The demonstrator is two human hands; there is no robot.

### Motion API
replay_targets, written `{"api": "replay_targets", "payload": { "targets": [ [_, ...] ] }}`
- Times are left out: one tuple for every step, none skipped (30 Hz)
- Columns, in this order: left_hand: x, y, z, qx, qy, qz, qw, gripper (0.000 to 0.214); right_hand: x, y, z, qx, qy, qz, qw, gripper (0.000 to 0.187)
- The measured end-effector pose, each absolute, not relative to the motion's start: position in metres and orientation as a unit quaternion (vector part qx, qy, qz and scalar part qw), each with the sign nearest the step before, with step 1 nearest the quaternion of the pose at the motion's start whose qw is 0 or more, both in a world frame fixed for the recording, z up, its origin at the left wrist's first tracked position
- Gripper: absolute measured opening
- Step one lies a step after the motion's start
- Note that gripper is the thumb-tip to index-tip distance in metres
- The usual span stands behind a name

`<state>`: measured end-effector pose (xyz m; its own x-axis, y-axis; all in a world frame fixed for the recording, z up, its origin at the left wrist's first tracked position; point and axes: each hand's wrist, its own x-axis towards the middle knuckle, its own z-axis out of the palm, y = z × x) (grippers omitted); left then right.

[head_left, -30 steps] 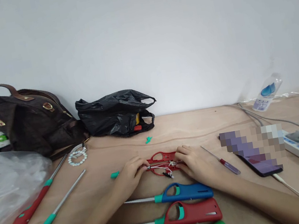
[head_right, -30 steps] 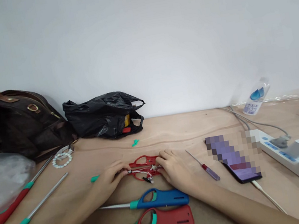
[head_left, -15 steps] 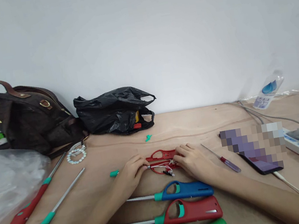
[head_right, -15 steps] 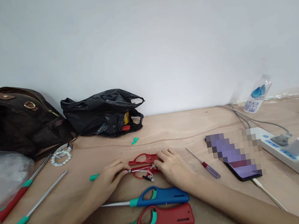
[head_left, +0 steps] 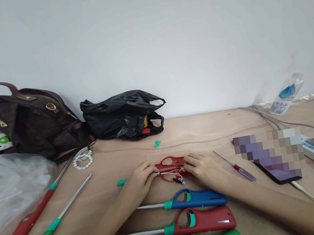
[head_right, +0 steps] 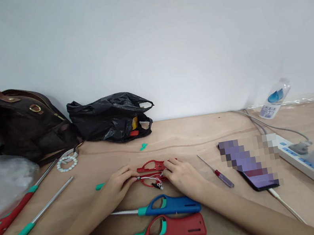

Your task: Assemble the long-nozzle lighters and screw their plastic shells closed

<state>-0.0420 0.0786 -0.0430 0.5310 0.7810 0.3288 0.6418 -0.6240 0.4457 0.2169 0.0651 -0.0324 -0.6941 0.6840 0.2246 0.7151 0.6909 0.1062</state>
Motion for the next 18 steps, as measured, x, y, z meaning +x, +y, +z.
{"api": "replay_targets", "payload": {
  "targets": [
    [-0.042,0.078,-0.042,0.864,0.414,0.254,0.136,0.018,0.217,0.066,-0.033,-0.377,-0.917,-0.096,0.088,0.012],
    [-0.041,0.078,-0.041,0.863,0.417,0.252,0.136,0.017,0.218,0.066,-0.034,-0.373,-0.918,-0.099,0.092,0.013],
    [-0.041,0.077,-0.04,0.862,0.419,0.25,0.137,0.016,0.219,0.067,-0.034,-0.37,-0.919,-0.102,0.095,0.013],
    [-0.04,0.077,-0.039,0.861,0.421,0.249,0.138,0.016,0.22,0.067,-0.035,-0.367,-0.919,-0.103,0.098,0.014],
    [-0.04,0.076,-0.038,0.862,0.421,0.247,0.14,0.015,0.221,0.067,-0.035,-0.366,-0.919,-0.104,0.101,0.015],
    [-0.04,0.075,-0.037,0.862,0.421,0.246,0.142,0.015,0.222,0.067,-0.036,-0.365,-0.92,-0.103,0.104,0.016],
    [-0.039,0.075,-0.036,0.861,0.421,0.247,0.144,0.014,0.223,0.067,-0.036,-0.364,-0.92,-0.1,0.107,0.016],
    [-0.039,0.074,-0.035,0.86,0.422,0.247,0.145,0.013,0.224,0.067,-0.036,-0.363,-0.92,-0.097,0.109,0.016],
    [-0.038,0.073,-0.034,0.859,0.424,0.248,0.146,0.013,0.224,0.067,-0.036,-0.362,-0.921,-0.094,0.11,0.016],
    [-0.038,0.073,-0.034,0.857,0.426,0.248,0.147,0.012,0.225,0.068,-0.036,-0.36,-0.922,-0.09,0.11,0.016],
    [-0.037,0.072,-0.033,0.857,0.428,0.247,0.148,0.012,0.226,0.068,-0.035,-0.358,-0.923,-0.087,0.111,0.016],
    [-0.036,0.072,-0.033,0.857,0.428,0.245,0.149,0.012,0.227,0.068,-0.035,-0.356,-0.924,-0.085,0.11,0.017],
    [-0.035,0.071,-0.033,0.859,0.426,0.243,0.149,0.013,0.228,0.069,-0.034,-0.353,-0.926,-0.083,0.11,0.017],
    [-0.034,0.071,-0.032,0.861,0.423,0.242,0.148,0.013,0.228,0.069,-0.033,-0.349,-0.927,-0.083,0.109,0.017],
    [-0.033,0.07,-0.031,0.862,0.42,0.243,0.146,0.014,0.229,0.069,-0.032,-0.346,-0.928,-0.082,0.108,0.017],
    [-0.033,0.07,-0.031,0.864,0.416,0.245,0.144,0.015,0.229,0.069,-0.031,-0.344,-0.929,-0.08,0.106,0.017],
    [-0.032,0.07,-0.03,0.865,0.411,0.249,0.144,0.015,0.229,0.069,-0.029,-0.343,-0.93,-0.078,0.103,0.017],
    [-0.032,0.07,-0.03,0.866,0.404,0.254,0.146,0.016,0.229,0.069,-0.028,-0.343,-0.931,-0.074,0.101,0.017]
  ]
}}
